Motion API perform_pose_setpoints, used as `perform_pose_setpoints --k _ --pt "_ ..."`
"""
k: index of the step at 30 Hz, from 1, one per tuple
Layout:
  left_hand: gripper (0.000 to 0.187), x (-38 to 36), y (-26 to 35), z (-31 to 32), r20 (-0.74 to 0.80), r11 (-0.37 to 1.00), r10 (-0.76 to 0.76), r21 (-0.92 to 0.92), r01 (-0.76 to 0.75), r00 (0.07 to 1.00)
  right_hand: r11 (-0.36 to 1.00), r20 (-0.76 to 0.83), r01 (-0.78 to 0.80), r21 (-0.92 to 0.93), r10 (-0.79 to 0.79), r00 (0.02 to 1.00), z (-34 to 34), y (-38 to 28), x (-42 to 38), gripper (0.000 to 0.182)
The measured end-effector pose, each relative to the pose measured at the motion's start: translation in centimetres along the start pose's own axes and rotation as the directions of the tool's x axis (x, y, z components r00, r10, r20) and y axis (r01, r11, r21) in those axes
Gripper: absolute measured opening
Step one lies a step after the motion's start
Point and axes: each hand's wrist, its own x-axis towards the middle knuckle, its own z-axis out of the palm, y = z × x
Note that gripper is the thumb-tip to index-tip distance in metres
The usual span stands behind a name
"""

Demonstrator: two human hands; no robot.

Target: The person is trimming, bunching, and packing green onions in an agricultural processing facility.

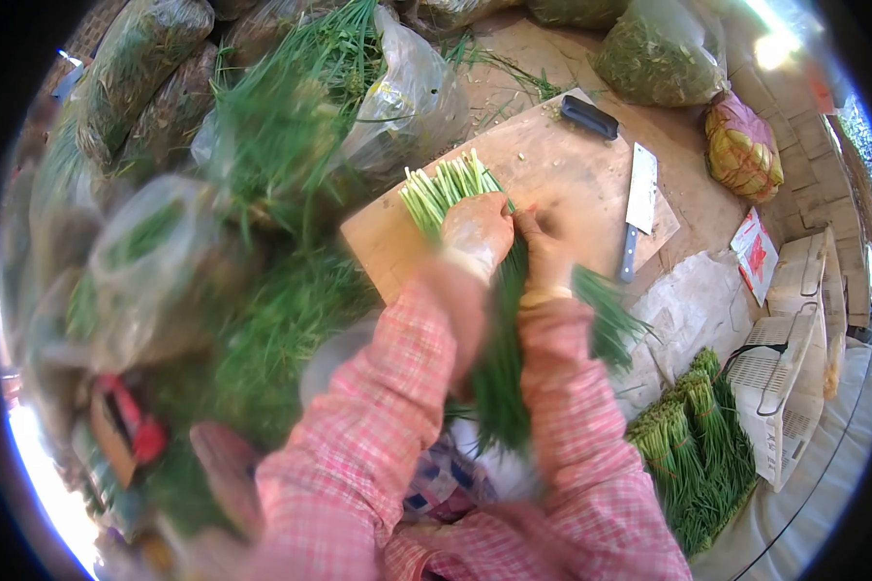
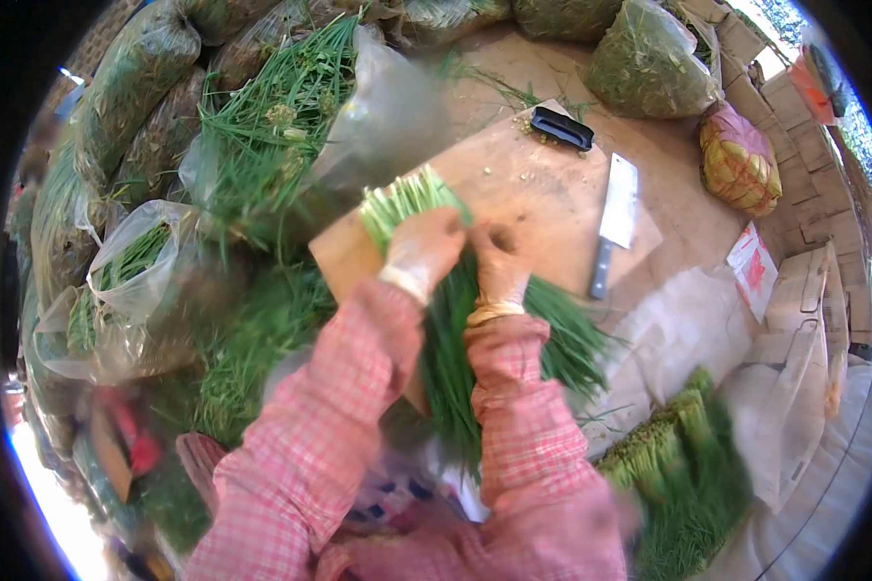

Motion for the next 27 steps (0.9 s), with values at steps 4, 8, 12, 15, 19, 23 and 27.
perform_pose_setpoints --k 4,8,12,15,19,23,27 --pt "0.048 -1.7 -1.6 0.0 -0.144 0.933 0.349 -0.037 -0.357 0.926 0.999 -0.052 -0.001 0.051 0.004 0.999 0.3 0.3 0.0 0.01" --pt "0.068 -0.1 -2.1 -4.1 0.043 0.554 0.805 0.302 -0.776 0.592 0.993 -0.068 -0.037 0.109 0.044 0.997 0.3 -0.5 -0.4 0.007" --pt "0.064 1.6 -5.2 -0.9 0.101 0.571 0.76 0.371 -0.733 0.643 0.965 -0.145 0.261 -0.026 -0.262 0.954 1.8 -2.5 -1.6 0.004" --pt "0.067 2.4 -6.5 0.5 0.069 0.504 0.798 0.468 -0.726 0.598 0.667 0.16 0.645 -0.373 -0.639 0.753 4.1 -3.3 -5.4 0.008" --pt "0.053 2.6 -6.3 0.6 0.015 0.547 0.79 0.434 -0.716 0.613 0.621 0.279 0.715 -0.322 -0.659 0.698 3.2 -3.7 -6.4 0.012" --pt "0.035 0.2 -3.8 -2.8 0.01 0.691 0.718 -0.14 -0.71 0.696 0.99 0.019 0.003 0.14 -0.006 1.0 1.9 -5.9 -3.7 0.007" --pt "0.022 -0.4 -3.8 -3.1 0.047 0.721 0.618 -0.431 -0.542 0.785 0.941 0.093 -0.185 0.283 0.165 0.982 1.6 -5.8 -3.0 0.006"
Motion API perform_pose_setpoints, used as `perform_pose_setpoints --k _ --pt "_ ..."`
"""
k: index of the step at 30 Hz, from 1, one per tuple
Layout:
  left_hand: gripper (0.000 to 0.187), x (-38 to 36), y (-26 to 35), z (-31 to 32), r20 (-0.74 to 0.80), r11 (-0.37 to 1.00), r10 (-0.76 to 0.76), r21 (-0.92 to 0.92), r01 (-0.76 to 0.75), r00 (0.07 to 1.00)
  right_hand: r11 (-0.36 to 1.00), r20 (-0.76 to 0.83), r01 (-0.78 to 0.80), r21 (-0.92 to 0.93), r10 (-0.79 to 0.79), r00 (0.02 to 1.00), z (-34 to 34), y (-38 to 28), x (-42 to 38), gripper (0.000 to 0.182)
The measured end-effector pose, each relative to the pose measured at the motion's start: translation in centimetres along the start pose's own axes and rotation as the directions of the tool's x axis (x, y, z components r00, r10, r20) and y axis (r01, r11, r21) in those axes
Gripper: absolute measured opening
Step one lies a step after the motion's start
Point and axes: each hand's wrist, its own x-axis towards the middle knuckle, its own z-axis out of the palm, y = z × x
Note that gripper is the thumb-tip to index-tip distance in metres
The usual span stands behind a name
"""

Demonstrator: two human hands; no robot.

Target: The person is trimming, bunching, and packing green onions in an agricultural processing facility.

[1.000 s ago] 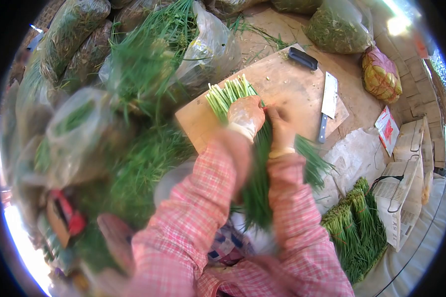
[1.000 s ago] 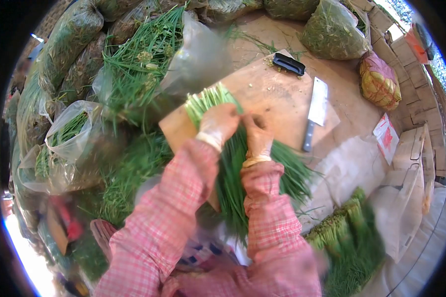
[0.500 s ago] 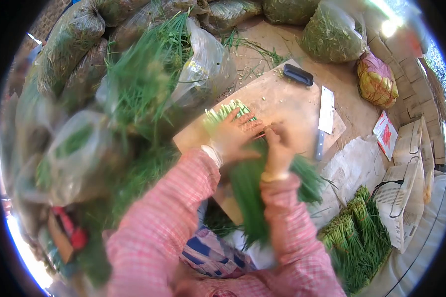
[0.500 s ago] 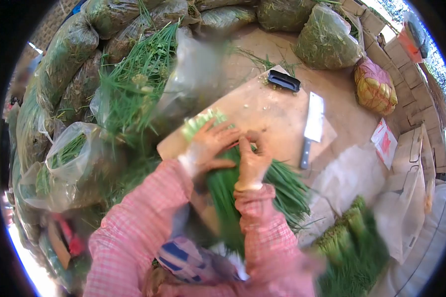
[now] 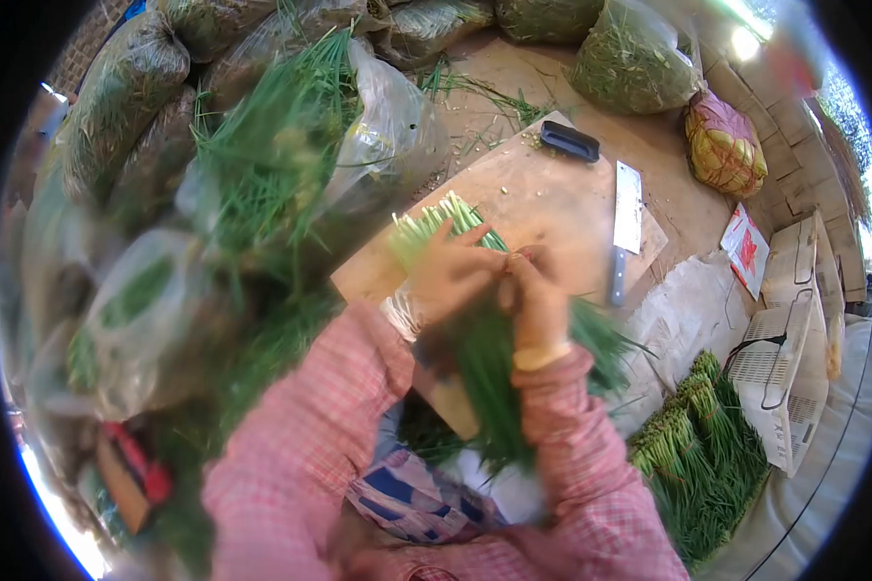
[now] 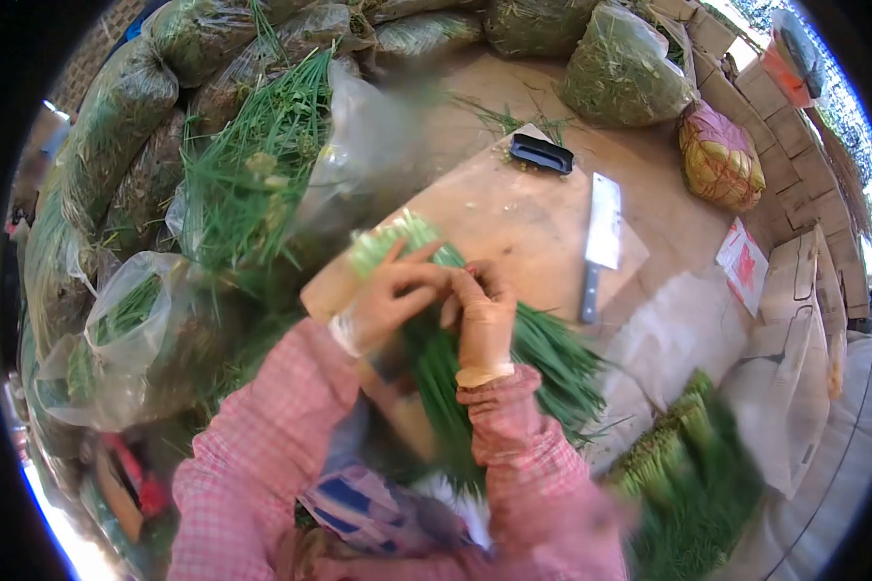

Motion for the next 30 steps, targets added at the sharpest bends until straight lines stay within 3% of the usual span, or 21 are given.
perform_pose_setpoints --k 5,8,11,12,14,16,17,19,20,21,22,23,25,27,28,30 --pt "0.013 0.0 0.1 0.4 -0.07 0.998 -0.041 0.039 0.043 0.997 0.98 0.063 -0.131 0.148 0.123 0.99 0.2 -0.1 0.4 0.004" --pt "0.009 0.1 0.0 0.7 -0.03 0.971 0.005 0.239 0.002 1.0 0.962 0.08 -0.154 0.224 0.139 0.987 0.2 -1.7 0.4 0.005" --pt "0.014 -0.3 -1.1 0.7 -0.014 0.955 0.136 0.269 -0.127 0.991 0.964 0.098 -0.1 0.246 0.078 0.992 0.2 -3.1 -0.3 0.007" --pt "0.014 -0.6 -1.3 1.0 -0.001 0.944 0.141 0.301 -0.134 0.99 0.976 0.132 -0.07 0.207 0.043 0.99 0.0 -3.3 -0.8 0.006" --pt "0.015 -0.5 -1.3 0.9 0.026 0.915 0.159 0.371 -0.157 0.987 0.986 0.154 0.078 -0.148 -0.055 0.987 1.1 -4.0 -3.8 0.002" --pt "0.006 -1.1 -0.9 0.7 0.025 0.953 0.087 0.289 -0.09 0.996 0.985 0.555 0.012 0.175 -0.109 0.825 0.5 -5.2 -8.3 0.003" --pt "0.005 -1.3 -0.5 0.6 0.029 0.968 0.048 0.244 -0.054 0.998 0.997 0.709 -0.022 0.077 -0.04 0.704 0.7 -5.0 -9.5 0.005" --pt "0.011 -0.9 1.2 -0.6 0.089 0.975 0.018 0.22 -0.038 0.996 0.992 0.923 0.032 -0.124 0.104 0.369 1.1 -4.5 -11.7 0.015" --pt "0.013 -0.1 2.6 -1.4 0.099 0.984 0.008 0.174 -0.025 0.995 0.908 0.804 -0.28 -0.313 0.41 0.43 0.8 -1.8 -13.1 0.017" --pt "0.016 0.7 3.4 -1.8 0.108 0.992 -0.005 0.126 -0.009 0.994 0.739 0.606 -0.516 -0.434 0.663 0.44 1.0 0.0 -13.2 0.021" --pt "0.032 2.3 3.4 -1.6 0.081 0.942 0.064 0.325 -0.087 0.995 0.699 0.56 -0.667 -0.258 0.671 0.487 0.1 3.7 -13.4 0.027" --pt "0.032 4.0 3.2 -0.9 0.164 0.927 0.066 0.354 -0.122 0.984 0.63 0.51 -0.774 -0.063 0.687 0.518 -0.7 7.1 -13.3 0.035" --pt "0.032 7.3 2.8 1.2 0.314 0.894 0.054 0.406 -0.186 0.948 0.792 0.407 -0.604 0.088 0.525 0.747 0.0 9.7 -12.4 0.041" --pt "0.042 9.6 0.5 4.0 0.533 0.844 -0.108 0.496 -0.206 0.839 0.822 0.348 -0.502 0.268 0.403 0.846 -0.8 13.5 -10.8 0.046" --pt "0.047 10.2 0.5 4.5 0.619 0.813 -0.197 0.537 -0.226 0.76 0.775 0.357 -0.506 0.377 0.383 0.852 -0.9 14.3 -9.4 0.049" --pt "0.056 9.4 -0.2 4.4 0.601 0.786 -0.242 0.582 -0.209 0.761 0.733 0.288 -0.386 0.56 0.265 0.92 -0.7 16.3 -9.5 0.055"
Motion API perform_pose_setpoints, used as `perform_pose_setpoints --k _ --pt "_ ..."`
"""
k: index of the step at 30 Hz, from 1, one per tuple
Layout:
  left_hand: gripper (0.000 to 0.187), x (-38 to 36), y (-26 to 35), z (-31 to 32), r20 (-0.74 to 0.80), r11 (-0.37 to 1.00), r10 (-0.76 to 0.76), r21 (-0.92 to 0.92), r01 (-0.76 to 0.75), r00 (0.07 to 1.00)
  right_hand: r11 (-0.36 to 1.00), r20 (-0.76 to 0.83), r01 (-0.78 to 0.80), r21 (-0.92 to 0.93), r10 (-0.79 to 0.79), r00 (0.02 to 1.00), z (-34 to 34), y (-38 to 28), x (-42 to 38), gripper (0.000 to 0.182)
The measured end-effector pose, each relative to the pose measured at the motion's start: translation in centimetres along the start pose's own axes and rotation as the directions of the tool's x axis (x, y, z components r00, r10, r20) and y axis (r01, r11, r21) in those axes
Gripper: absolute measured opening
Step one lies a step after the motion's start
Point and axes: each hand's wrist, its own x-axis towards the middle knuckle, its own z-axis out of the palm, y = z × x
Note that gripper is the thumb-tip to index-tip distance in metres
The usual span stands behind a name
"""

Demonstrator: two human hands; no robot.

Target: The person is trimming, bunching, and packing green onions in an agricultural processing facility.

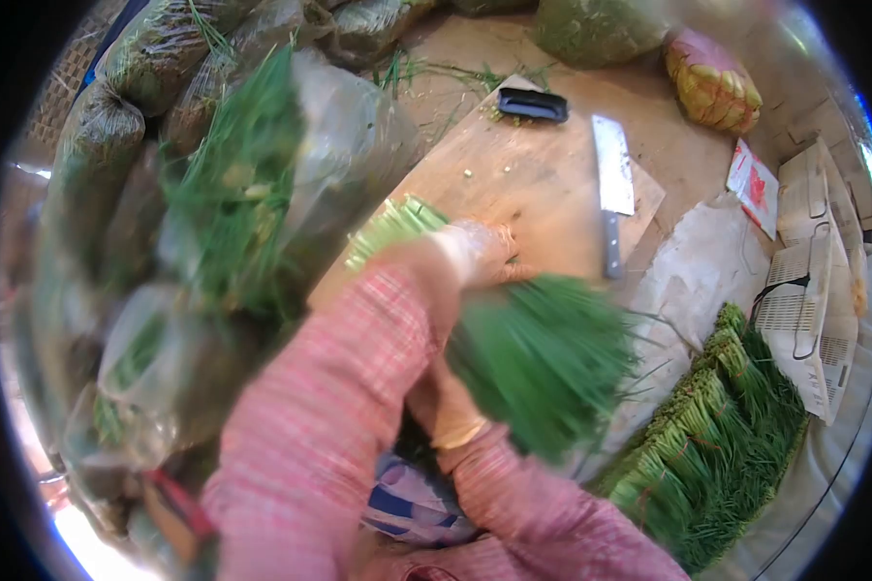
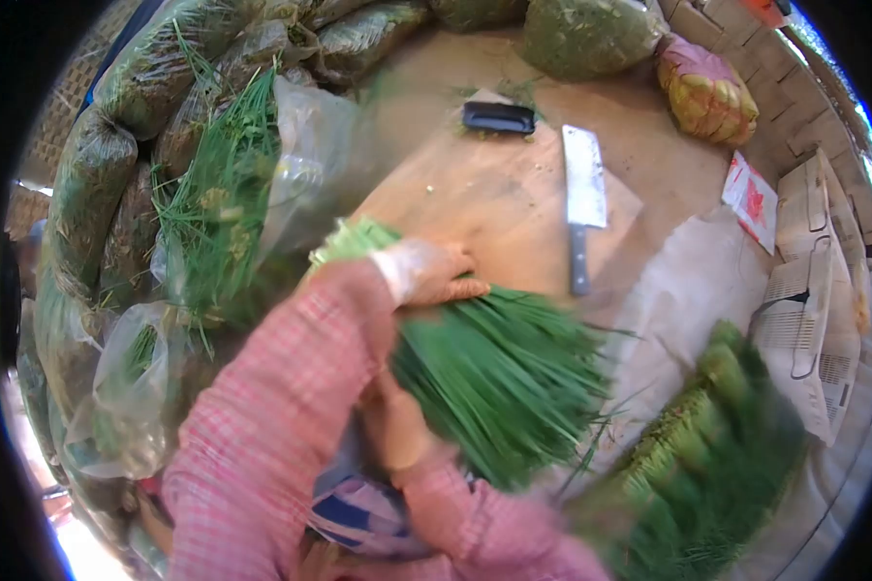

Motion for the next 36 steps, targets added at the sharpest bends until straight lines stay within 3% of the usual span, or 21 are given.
perform_pose_setpoints --k 1,2,3,5,6,7,9,11,12,14,15,17,19,21,25,28,31,36 --pt "0.06 -0.9 0.2 0.1 0.019 1.0 -0.027 0.012 0.026 0.999 0.994 0.008 0.075 0.082 -0.076 0.997 0.5 0.2 0.2 0.058" --pt "0.065 -1.2 0.1 -0.3 0.2 0.993 -0.113 0.035 0.109 0.973 0.975 -0.021 0.014 0.22 -0.009 1.0 2.9 -1.7 -0.4 0.059" --pt "0.066 -2.6 0.2 -0.7 0.22 0.989 -0.15 0.019 0.15 0.964 0.935 -0.036 -0.047 0.351 0.064 0.997 4.1 -2.6 -0.8 0.06" --pt "0.067 -6.5 0.1 -1.2 0.256 0.971 -0.228 -0.011 0.239 0.939 0.999 -0.062 0.027 0.026 -0.025 0.998 2.5 -0.8 -1.3 0.064" --pt "0.07 -8.7 -0.4 -1.2 0.356 0.944 -0.233 -0.141 0.298 0.905 0.995 -0.051 0.039 -0.094 -0.044 0.998 2.7 -0.8 -2.1 0.064" --pt "0.067 -11.3 -1.0 -0.2 0.281 0.924 -0.217 -0.248 0.29 0.935 0.984 -0.053 0.059 -0.165 -0.069 0.996 3.2 -0.8 -2.6 0.064" --pt "0.075 -17.0 -0.5 0.3 0.031 0.796 -0.035 -0.603 0.046 0.999 0.96 -0.057 0.107 -0.257 -0.125 0.99 4.3 -0.6 -2.9 0.064" --pt "0.089 -21.9 1.6 0.8 -0.293 0.878 -0.143 -0.479 -0.015 0.945 0.919 -0.037 0.167 -0.357 -0.192 0.981 5.9 -1.1 -2.9 0.063" --pt "0.099 -23.5 2.2 0.2 -0.259 0.888 -0.188 -0.456 0.052 0.947 0.889 -0.019 0.199 -0.412 -0.226 0.974 6.8 -1.5 -2.9 0.063" --pt "0.095 -25.4 3.3 -0.9 -0.454 0.857 -0.213 -0.512 -0.057 0.865 0.799 0.047 0.267 -0.538 -0.288 0.957 9.0 -2.9 -2.8 0.063" --pt "0.094 -26.4 3.9 -1.3 -0.555 0.846 -0.228 -0.52 -0.119 0.8 0.733 0.096 0.307 -0.607 -0.315 0.944 10.3 -3.9 -2.5 0.063" --pt "0.098 -27.1 4.8 -0.9 -0.784 0.882 -0.26 -0.43 -0.192 0.563 0.559 0.208 0.392 -0.731 -0.364 0.908 12.9 -6.8 -2.3 0.062" --pt "0.094 -27.0 5.4 -0.9 -0.871 0.898 -0.287 -0.389 -0.204 0.399 0.325 0.324 0.465 -0.823 -0.403 0.856 15.1 -10.3 -2.2 0.062" --pt "0.089 -26.2 5.6 -1.1 -0.897 0.904 -0.296 -0.374 -0.209 0.328 0.051 0.435 0.498 -0.866 -0.415 0.799 16.2 -13.5 -2.3 0.061" --pt "0.08 -24.5 5.7 -1.6 -0.893 0.896 -0.303 -0.386 -0.22 0.332 -0.44 0.612 0.461 -0.771 -0.311 0.727 15.2 -16.5 -2.5 0.061" --pt "0.074 -23.6 5.5 -2.0 -0.883 0.889 -0.301 -0.396 -0.229 0.359 -0.688 0.714 0.422 -0.59 -0.201 0.67 12.5 -15.4 -0.2 0.06" --pt "0.067 -22.8 5.3 -2.5 -0.876 0.888 -0.291 -0.397 -0.232 0.385 -0.804 0.759 0.376 -0.461 -0.137 0.637 10.6 -14.1 2.4 0.06" --pt "0.057 -21.6 6.3 -2.8 -0.883 0.915 -0.25 -0.349 -0.201 0.397 -0.831 0.803 0.412 -0.373 -0.067 0.592 10.3 -14.7 2.9 0.059"
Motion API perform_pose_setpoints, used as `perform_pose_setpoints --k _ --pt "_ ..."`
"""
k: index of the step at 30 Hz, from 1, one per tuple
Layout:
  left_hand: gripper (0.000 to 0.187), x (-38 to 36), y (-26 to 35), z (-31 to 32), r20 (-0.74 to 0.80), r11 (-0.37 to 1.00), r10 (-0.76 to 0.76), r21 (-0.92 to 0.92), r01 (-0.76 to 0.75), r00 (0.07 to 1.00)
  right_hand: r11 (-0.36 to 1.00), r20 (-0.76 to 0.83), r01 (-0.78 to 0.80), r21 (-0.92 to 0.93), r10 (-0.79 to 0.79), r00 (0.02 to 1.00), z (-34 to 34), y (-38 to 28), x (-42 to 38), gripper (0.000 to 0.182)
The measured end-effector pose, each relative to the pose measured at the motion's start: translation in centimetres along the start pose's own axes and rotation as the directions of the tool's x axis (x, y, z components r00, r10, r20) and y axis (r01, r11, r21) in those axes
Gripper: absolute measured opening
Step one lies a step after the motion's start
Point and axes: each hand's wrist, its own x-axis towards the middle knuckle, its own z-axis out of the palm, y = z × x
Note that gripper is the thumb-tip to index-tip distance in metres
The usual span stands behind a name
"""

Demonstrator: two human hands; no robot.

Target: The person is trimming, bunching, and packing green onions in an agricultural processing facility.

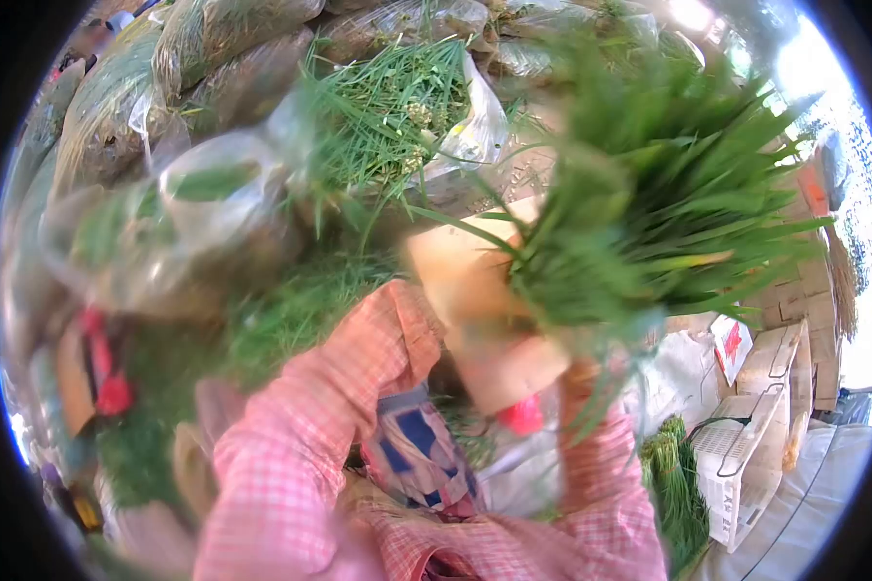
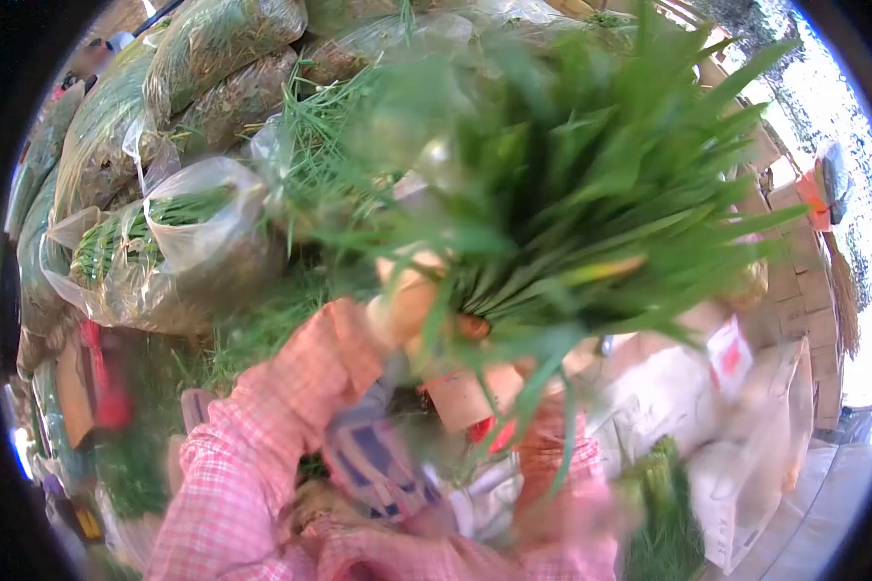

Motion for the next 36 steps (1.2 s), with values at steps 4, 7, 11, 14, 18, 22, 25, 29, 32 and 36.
perform_pose_setpoints --k 4,7,11,14,18,22,25,29,32,36 --pt "0.057 -0.4 0.7 0.8 0.179 0.824 -0.17 -0.514 0.239 0.969 0.996 0.013 0.058 0.065 -0.059 0.998 -3.2 0.6 -0.4 0.058" --pt "0.058 -0.7 -1.2 2.1 0.249 0.702 -0.194 -0.641 0.311 0.949 0.995 0.0 0.091 0.028 -0.091 0.996 -2.3 0.9 -1.9 0.058" --pt "0.059 -2.2 -3.8 3.1 0.282 0.642 -0.213 -0.681 0.352 0.935 0.99 0.001 0.139 -0.01 -0.139 0.99 -1.8 1.5 -2.4 0.057" --pt "0.06 -1.9 -3.0 3.8 0.31 0.569 -0.193 -0.737 0.363 0.931 0.989 0.03 0.144 0.028 -0.144 0.989 -3.2 1.5 -2.2 0.057" --pt "0.061 -3.8 -5.4 6.0 0.327 0.517 -0.212 -0.762 0.39 0.921 0.985 -0.012 0.165 -0.051 -0.166 0.986 -0.3 2.2 -3.2 0.057" --pt "0.062 -5.1 -6.0 6.6 0.355 0.422 -0.262 -0.794 0.438 0.897 0.988 0.001 0.152 -0.019 -0.152 0.988 -0.9 1.7 -2.8 0.056" --pt "0.063 -5.5 -7.1 7.5 0.329 0.353 -0.25 -0.844 0.403 0.91 0.985 -0.034 0.166 -0.044 -0.167 0.985 0.5 2.3 -3.8 0.056" --pt "0.064 -4.1 -5.5 10.0 0.211 0.21 -0.114 -0.95 0.231 0.971 0.981 -0.083 0.115 0.153 -0.103 0.991 -0.6 2.2 -3.5 0.056" --pt "0.064 0.9 -2.9 9.0 0.389 0.489 0.013 -0.806 0.333 0.921 0.658 -0.209 -0.134 0.741 0.416 0.885 -1.1 -1.4 -3.7 0.056" --pt "0.067 8.1 -0.5 7.5 0.782 0.937 -0.196 -0.03 0.349 0.592 -0.101 0.182 -0.179 0.979 0.83 0.528 -1.6 -6.5 -3.7 0.059"
